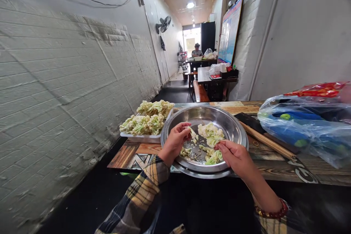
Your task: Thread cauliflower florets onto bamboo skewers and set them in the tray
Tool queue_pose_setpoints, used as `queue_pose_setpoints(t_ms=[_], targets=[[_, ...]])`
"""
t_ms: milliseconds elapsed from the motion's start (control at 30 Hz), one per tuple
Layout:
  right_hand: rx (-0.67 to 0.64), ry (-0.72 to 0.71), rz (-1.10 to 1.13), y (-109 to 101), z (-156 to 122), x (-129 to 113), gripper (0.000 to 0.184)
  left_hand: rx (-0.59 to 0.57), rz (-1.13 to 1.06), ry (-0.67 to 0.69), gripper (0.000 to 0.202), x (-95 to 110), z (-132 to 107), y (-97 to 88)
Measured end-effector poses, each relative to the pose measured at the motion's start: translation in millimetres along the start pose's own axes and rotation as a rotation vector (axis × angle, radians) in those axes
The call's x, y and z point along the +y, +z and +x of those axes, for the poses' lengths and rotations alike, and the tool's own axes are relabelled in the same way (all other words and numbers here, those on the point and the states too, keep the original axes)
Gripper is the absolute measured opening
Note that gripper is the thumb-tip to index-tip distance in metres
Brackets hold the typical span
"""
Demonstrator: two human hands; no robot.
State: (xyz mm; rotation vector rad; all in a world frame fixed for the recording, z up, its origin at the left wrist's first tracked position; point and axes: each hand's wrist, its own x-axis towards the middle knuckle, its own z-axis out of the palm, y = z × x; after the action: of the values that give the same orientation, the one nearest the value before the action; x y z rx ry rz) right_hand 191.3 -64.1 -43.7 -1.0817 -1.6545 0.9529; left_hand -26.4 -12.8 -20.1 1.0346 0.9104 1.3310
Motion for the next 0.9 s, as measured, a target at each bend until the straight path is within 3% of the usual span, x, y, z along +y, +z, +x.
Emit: queue_pose_setpoints(t_ms=[233,500,900], targets=[[0.008,0.091,0.1,5,-4,-6,0.042,0.066,-0.177,-0.026,0.034,-1,-3,-6.7],[-0.194,0.001,-0.115,25,0,-20,0.037,0.082,-0.291,0.015,0.026,-2,-11,-7.3],[-0.15,0.023,-0.167,27,2,-20,0.036,0.108,-0.273,-0.006,0.027,3,-19,-2.3]])
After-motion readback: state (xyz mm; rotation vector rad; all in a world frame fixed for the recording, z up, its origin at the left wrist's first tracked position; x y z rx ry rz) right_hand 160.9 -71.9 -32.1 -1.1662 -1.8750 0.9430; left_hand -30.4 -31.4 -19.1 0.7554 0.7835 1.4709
